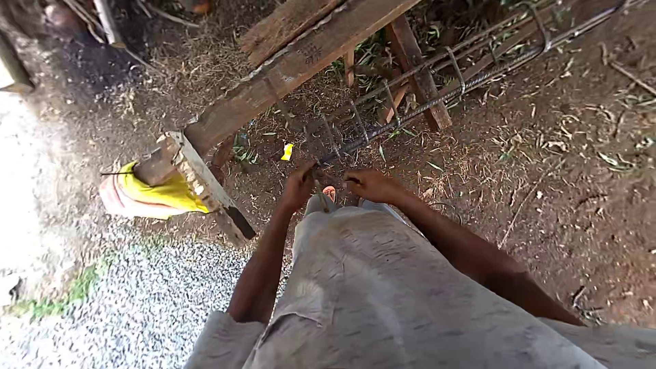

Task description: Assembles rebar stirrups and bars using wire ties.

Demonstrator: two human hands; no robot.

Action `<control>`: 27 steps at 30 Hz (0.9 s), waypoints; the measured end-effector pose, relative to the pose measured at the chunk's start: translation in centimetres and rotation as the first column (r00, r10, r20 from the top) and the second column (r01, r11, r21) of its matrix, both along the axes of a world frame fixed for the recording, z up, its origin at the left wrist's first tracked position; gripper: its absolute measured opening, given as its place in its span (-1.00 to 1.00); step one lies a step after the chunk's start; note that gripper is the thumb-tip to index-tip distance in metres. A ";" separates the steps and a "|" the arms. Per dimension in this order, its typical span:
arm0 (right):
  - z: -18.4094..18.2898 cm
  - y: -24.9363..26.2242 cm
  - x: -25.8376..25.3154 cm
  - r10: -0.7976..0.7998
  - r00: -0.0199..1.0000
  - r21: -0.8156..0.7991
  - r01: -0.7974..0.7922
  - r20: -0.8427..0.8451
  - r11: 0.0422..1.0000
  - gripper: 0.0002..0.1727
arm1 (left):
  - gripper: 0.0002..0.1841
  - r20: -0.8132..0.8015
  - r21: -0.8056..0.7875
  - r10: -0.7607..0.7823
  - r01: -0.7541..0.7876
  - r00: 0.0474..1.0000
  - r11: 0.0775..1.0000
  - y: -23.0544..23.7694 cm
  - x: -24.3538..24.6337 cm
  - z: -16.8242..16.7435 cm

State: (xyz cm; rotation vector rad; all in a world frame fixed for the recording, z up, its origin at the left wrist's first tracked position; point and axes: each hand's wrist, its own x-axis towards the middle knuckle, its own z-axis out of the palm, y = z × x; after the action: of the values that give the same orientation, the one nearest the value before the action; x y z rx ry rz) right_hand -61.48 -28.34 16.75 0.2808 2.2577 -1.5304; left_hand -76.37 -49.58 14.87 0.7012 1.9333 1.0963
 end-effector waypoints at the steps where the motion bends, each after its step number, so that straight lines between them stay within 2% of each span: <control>1: -0.3 -0.5 -0.2 -0.023 1.000 0.024 0.023 0.009 0.999 -0.70 | -0.55 0.099 0.034 0.006 -0.010 0.995 0.999 -0.3 -0.5 -0.1; 3: -0.6 -1.4 -0.5 -0.094 0.995 0.111 0.095 -0.015 0.989 -0.70 | -0.56 0.277 0.081 0.053 -0.078 0.959 0.994 -0.4 -1.4 -0.3; 5: -0.3 -2.3 -0.5 -0.179 0.981 0.193 0.190 -0.072 0.963 -0.71 | -0.60 0.368 0.089 0.112 -0.155 0.923 0.984 0.0 -1.6 -0.6; 9: 1.3 -3.3 -3.4 -0.281 0.928 0.379 0.358 -0.243 0.854 -0.68 | -0.70 0.386 0.030 0.215 -0.245 0.897 0.969 1.5 -1.7 -1.7; 11: 1.7 -3.7 -6.1 -0.273 0.900 0.517 0.421 -0.339 0.745 -0.62 | -0.70 0.374 0.062 0.193 -0.232 0.907 0.971 1.5 -1.7 -2.2; 14: 1.6 -3.9 -9.8 -0.206 0.934 0.687 0.355 -0.292 0.634 -0.31 | -0.67 0.371 0.099 0.149 -0.199 0.917 0.975 1.3 -2.0 -2.6; 15: 1.4 -4.1 -10.8 -0.182 0.945 0.710 0.323 -0.270 0.626 -0.29 | -0.67 0.378 0.103 0.141 -0.193 0.915 0.976 1.3 -2.2 -2.7; 19: -0.2 -5.5 -12.6 -0.116 0.977 0.754 0.210 -0.177 0.622 -0.41 | -0.72 0.424 0.089 0.140 -0.195 0.895 0.977 1.0 -2.3 -2.6; 23: -1.1 -5.9 -12.5 -0.114 0.971 0.754 0.236 -0.212 0.612 -0.59 | -0.74 0.460 0.067 0.140 -0.191 0.877 0.979 1.0 -2.7 -2.7; 25: -1.2 -5.8 -12.2 -0.115 0.964 0.741 0.259 -0.240 0.620 -0.60 | -0.72 0.491 0.050 0.115 -0.160 0.864 0.986 1.0 -3.1 -2.3; 27: -0.7 -5.5 -12.4 -0.126 0.973 0.714 0.228 -0.194 0.662 -0.59 | -0.71 0.520 0.043 0.082 -0.122 0.850 0.992 0.6 -3.5 -1.5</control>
State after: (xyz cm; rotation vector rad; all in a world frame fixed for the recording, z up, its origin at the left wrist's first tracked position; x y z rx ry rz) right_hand -73.86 -33.82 16.07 0.6575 2.9354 -0.6165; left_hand -79.85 -48.96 13.32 0.2926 1.4794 1.2758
